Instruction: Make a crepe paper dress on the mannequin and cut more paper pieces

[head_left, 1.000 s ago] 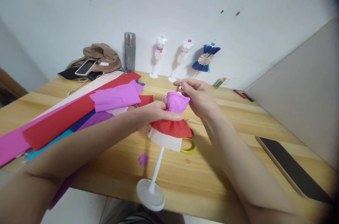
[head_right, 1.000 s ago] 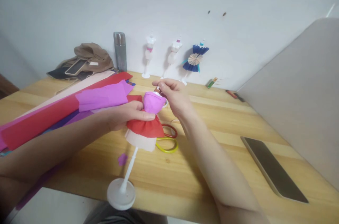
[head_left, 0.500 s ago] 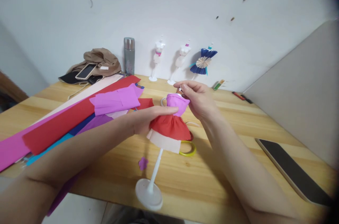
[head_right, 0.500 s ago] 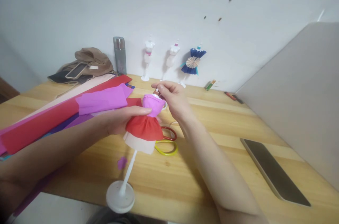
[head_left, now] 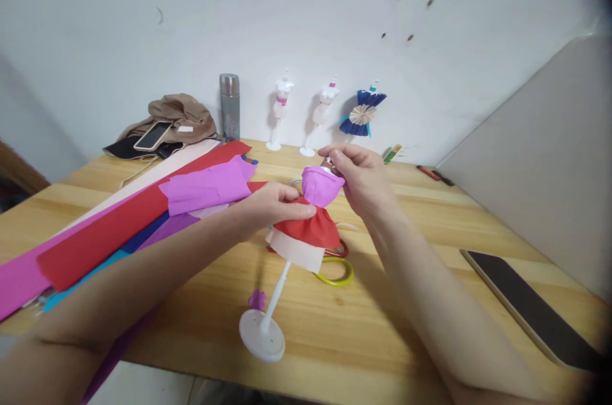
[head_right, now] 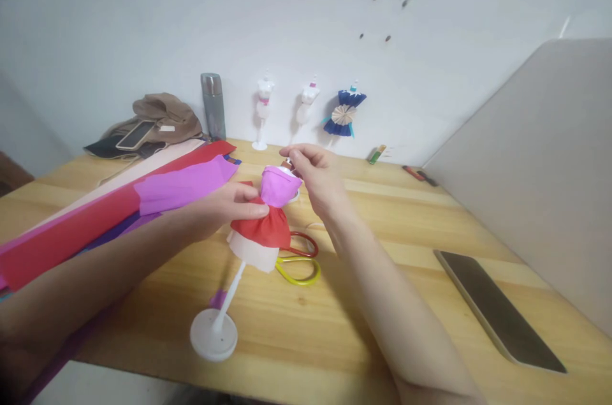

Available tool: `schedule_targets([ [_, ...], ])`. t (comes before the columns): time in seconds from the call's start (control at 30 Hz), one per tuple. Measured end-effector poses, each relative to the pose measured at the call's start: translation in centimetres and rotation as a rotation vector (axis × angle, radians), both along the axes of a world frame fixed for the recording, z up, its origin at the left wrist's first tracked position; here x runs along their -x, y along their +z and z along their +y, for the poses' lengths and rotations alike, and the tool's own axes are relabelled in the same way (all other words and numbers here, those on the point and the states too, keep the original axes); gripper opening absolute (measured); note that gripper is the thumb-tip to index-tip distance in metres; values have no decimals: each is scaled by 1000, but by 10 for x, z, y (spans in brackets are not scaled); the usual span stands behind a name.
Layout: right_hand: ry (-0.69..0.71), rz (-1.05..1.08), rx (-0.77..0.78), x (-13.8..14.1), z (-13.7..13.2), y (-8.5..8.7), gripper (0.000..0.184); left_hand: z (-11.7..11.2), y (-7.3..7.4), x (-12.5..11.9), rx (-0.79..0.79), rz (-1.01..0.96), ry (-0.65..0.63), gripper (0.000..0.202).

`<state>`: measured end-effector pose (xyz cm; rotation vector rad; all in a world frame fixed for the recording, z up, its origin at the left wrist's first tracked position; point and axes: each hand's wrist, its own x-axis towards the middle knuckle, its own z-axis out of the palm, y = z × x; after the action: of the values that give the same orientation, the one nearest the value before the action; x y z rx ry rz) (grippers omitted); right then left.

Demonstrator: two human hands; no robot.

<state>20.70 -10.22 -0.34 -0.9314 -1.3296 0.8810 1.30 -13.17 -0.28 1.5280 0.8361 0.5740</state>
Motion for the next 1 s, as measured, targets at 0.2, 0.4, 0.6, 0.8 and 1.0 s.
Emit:
schedule_targets([
  [0.2,-7,4,-31,0,-2,3,21,1,4,2,-121,91,-14,42],
  [0.4,-103,60,-137,-18,0,14,23,14,16,16,-51,9,245,37],
  [0.6,-169,8,-205,-25,-6,23,19,33,4,29,-215,238,-3,18],
  [0.8,-243,73,-225,-36,-1,23,13,44,-27,27,-33,350,-542,16],
  [1.0,-291,113,-249,-63,17,15,16,24,-37,7,22,150,-546,25],
])
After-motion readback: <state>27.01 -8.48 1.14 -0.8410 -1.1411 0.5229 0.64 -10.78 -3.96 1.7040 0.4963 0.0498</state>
